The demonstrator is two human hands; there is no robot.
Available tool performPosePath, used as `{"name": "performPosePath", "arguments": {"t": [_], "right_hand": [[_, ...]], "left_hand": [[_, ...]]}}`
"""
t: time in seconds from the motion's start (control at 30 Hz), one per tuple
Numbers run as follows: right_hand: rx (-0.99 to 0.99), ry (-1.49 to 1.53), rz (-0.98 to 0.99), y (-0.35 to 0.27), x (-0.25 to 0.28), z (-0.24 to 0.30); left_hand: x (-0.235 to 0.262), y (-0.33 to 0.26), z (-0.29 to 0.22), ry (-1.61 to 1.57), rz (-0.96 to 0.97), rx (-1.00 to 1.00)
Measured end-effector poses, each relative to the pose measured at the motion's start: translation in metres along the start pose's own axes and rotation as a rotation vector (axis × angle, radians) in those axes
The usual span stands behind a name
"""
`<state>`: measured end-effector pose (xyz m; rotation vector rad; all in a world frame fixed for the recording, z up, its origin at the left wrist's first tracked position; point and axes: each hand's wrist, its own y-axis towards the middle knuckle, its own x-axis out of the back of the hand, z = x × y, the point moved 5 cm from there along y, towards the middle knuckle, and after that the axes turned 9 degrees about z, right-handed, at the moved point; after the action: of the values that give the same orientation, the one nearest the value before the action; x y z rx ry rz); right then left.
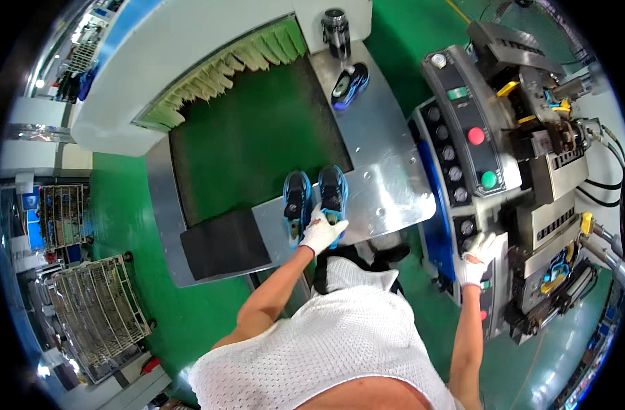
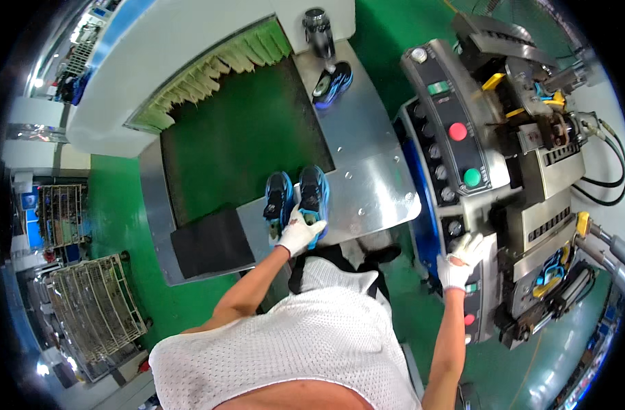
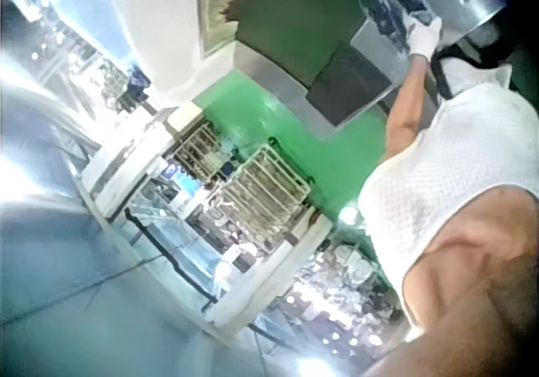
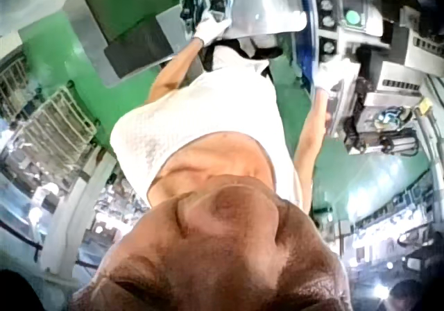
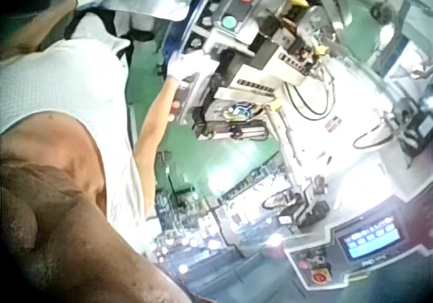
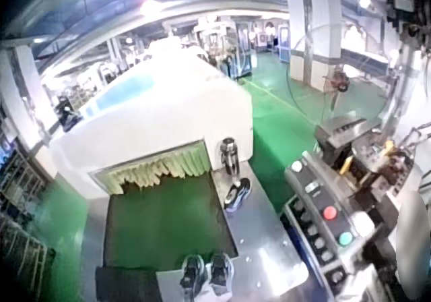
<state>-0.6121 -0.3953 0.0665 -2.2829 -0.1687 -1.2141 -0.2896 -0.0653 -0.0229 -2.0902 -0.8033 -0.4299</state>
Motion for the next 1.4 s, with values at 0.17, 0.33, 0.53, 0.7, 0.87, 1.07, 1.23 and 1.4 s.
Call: {"name": "performPosePath", "arguments": {"t": [0.17,0.33,0.53,0.7,0.87,1.07,1.23,1.4], "right_hand": [[0.123,0.181,-0.073,0.015,0.002,0.047],[0.572,0.91,0.362,-0.05,0.05,0.246],[0.549,0.623,0.208,-0.05,-0.015,0.431],[0.203,1.301,0.644,-0.048,0.08,0.327],[-0.245,1.66,0.452,-0.09,-0.003,0.218],[-0.583,2.526,-0.321,-0.266,-0.055,0.104],[-0.897,2.512,-1.065,-0.484,-0.148,0.013],[-1.48,2.262,-1.515,-0.593,-0.146,0.04]], "left_hand": [[0.093,-0.062,0.015,-0.149,-0.204,-0.411],[0.078,-0.039,0.072,-0.02,-0.291,-0.044],[0.064,0.028,0.07,-0.096,-0.114,0.057],[0.091,0.056,0.006,-0.051,0.174,0.073],[0.024,0.025,-0.093,0.267,0.467,-0.14],[-0.084,-0.122,-0.175,0.662,0.889,-0.586],[-0.213,-0.301,-0.135,1.143,1.116,-0.895],[-0.26,-0.427,-0.164,1.438,1.495,-1.075]]}}
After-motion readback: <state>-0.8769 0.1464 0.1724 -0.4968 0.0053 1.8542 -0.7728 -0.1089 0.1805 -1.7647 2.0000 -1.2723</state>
